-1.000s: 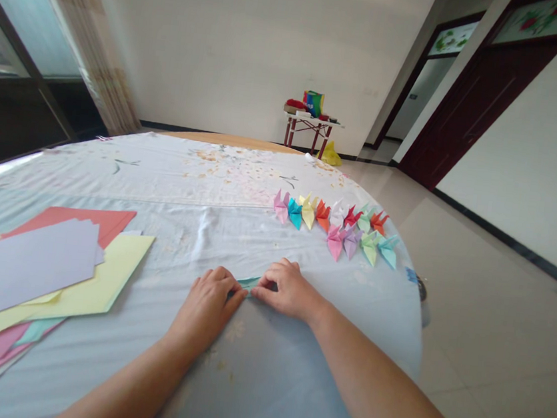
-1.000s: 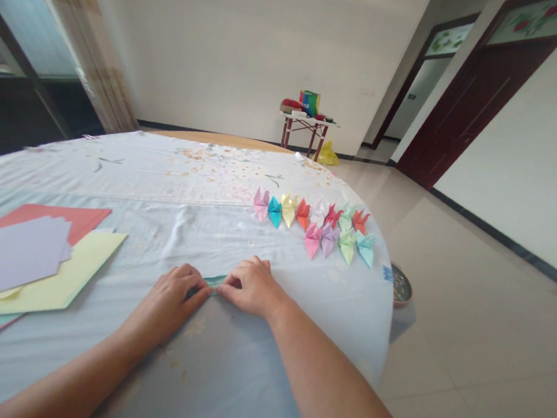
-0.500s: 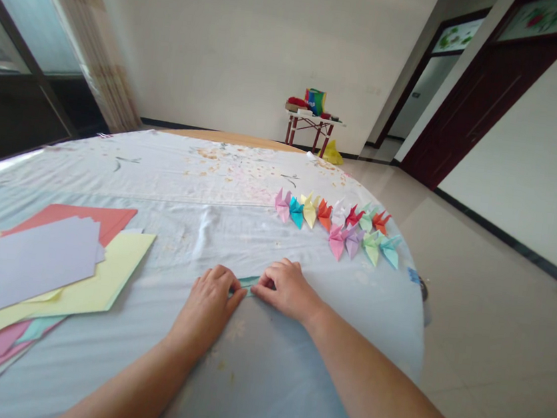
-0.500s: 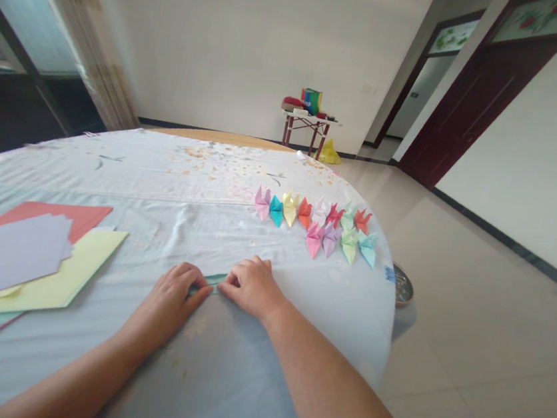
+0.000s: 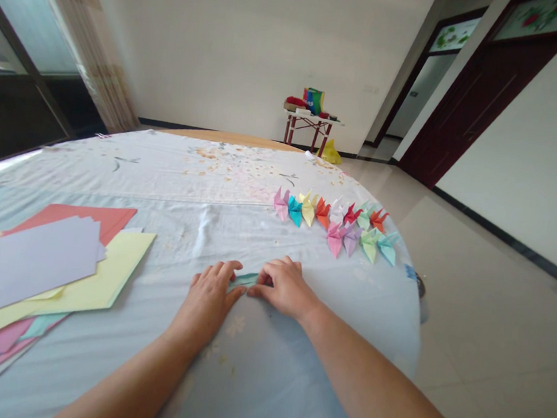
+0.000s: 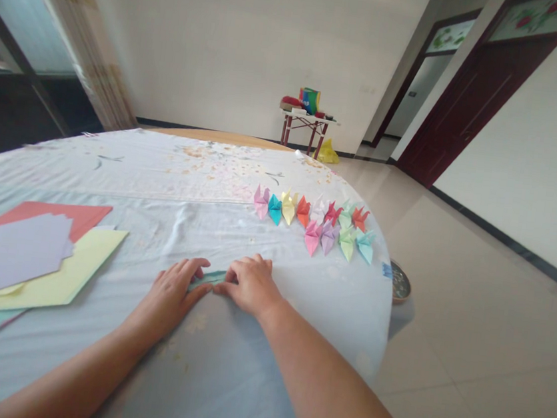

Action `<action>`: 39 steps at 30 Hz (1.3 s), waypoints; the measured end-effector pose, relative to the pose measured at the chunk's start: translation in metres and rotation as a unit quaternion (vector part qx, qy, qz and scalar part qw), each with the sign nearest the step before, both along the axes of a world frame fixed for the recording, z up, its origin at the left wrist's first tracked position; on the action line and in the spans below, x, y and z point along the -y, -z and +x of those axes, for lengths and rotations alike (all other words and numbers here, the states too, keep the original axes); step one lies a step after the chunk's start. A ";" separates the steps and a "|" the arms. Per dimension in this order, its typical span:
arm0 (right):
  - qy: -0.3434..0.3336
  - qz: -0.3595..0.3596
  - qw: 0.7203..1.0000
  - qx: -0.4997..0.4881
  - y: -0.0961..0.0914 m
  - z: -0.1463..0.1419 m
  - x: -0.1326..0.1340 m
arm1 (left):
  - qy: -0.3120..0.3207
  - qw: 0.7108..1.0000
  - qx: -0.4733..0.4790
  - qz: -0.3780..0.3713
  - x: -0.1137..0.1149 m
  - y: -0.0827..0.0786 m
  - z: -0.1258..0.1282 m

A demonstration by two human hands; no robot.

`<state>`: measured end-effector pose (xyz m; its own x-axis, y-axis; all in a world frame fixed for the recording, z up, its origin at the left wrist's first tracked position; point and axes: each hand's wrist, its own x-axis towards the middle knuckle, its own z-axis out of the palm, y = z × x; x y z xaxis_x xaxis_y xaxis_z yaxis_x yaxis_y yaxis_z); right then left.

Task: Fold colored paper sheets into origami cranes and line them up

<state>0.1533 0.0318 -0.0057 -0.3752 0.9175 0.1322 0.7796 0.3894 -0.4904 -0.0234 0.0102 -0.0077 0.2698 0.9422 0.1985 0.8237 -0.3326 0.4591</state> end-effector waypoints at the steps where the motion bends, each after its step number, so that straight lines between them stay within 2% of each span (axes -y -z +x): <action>1: 0.010 -0.005 1.000 0.001 0.000 0.001 0.000 | 0.002 1.000 0.000 -0.002 -0.001 0.001 0.000; 6: 0.059 -0.030 0.998 0.022 -0.001 0.010 -0.003 | 0.012 1.000 -0.014 -0.009 -0.002 0.001 -0.002; 10: 0.063 -0.041 0.997 0.036 -0.006 0.020 -0.005 | 0.018 1.000 -0.019 -0.005 -0.002 0.001 -0.004; 17: 0.071 -0.022 0.997 -0.019 -0.010 0.023 -0.005 | 0.030 0.999 -0.022 -0.002 -0.002 0.001 -0.003; 20: 0.052 -0.007 0.999 -0.005 -0.006 0.019 -0.005 | 0.051 0.998 -0.022 -0.001 -0.004 0.000 -0.007; 28: 0.013 -0.049 0.999 0.005 -0.007 0.032 -0.010 | 0.110 0.991 -0.068 0.020 -0.007 -0.004 -0.023; 34: -0.003 -0.001 1.000 -0.014 -0.008 0.028 -0.010 | 0.124 0.990 -0.059 0.021 -0.005 -0.006 -0.025; 39: -0.031 0.012 0.999 -0.020 -0.004 0.017 -0.006 | 0.117 0.993 -0.019 0.013 -0.005 -0.007 -0.021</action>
